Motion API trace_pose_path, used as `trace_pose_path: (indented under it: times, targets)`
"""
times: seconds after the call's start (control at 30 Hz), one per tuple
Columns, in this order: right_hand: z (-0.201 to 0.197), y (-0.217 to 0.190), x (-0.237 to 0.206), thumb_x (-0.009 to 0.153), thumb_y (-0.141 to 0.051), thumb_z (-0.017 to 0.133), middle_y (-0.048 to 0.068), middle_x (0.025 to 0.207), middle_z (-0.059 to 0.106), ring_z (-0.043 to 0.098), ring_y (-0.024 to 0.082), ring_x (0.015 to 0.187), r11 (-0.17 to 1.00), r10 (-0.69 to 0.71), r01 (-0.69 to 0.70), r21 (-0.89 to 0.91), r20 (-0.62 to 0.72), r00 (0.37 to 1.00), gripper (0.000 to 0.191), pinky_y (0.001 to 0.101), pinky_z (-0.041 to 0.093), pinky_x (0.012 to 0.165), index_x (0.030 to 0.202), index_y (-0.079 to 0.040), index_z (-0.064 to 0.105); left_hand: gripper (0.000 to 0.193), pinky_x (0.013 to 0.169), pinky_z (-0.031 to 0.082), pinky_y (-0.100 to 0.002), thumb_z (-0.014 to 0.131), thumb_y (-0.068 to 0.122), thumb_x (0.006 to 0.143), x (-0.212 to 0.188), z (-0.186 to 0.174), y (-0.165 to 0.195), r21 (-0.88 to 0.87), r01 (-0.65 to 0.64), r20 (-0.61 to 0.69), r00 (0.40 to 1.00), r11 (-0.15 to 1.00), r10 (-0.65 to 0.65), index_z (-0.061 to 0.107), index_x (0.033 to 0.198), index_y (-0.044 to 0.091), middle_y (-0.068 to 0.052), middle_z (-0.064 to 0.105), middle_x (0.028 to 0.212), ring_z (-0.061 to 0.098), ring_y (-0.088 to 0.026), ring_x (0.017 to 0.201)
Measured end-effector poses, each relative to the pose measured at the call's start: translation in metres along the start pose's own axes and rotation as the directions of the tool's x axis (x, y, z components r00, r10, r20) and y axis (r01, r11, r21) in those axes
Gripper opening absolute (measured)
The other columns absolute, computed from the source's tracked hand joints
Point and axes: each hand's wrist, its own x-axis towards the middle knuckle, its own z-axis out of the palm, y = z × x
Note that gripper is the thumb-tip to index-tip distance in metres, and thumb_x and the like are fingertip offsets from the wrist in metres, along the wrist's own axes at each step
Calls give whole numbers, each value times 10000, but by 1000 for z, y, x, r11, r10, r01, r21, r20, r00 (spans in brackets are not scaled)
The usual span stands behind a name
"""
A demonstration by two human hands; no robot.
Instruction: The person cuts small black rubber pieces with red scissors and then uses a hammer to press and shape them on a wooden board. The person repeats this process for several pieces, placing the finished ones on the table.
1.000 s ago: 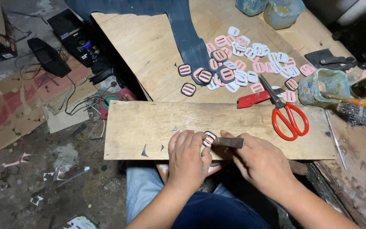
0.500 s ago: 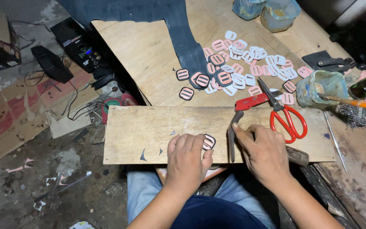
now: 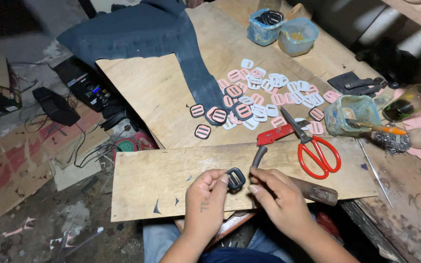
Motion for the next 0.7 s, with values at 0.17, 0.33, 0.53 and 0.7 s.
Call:
trace_pose_path:
  times: [0.17,0.33,0.53,0.7]
  targets:
    - [5,16,5,892,-154,715,52,933,811,725,123,860,861,275,-318,398,162,948,213,294,567,811,1038,-8,764,176,754,513,-257,596,69,993,10,2,3,-110,118,192,977,987,-95,680,1073,-64,-80,703,879,631,-113,788]
    - [-10,41,32,906,-155,715,9,852,751,637,68,776,812,364,-436,389,245,898,193,253,525,722,1023,-8,759,218,730,566,-297,643,176,944,35,-2,25,331,-179,248,964,927,97,702,1079,16,-77,764,867,728,-156,787]
    - [-43,67,113,884,-126,700,16,747,669,576,86,617,790,419,-431,435,130,899,219,251,470,565,1071,-12,705,231,680,526,-459,652,293,932,86,6,41,834,-350,239,926,426,292,682,865,74,-139,717,797,694,-359,763]
    - [-62,99,216,914,-97,683,32,749,674,593,93,596,774,507,-449,447,-12,862,165,243,466,521,1046,2,691,188,666,538,-474,652,265,895,96,11,19,895,-396,330,897,204,295,592,898,87,-120,643,824,674,-338,762]
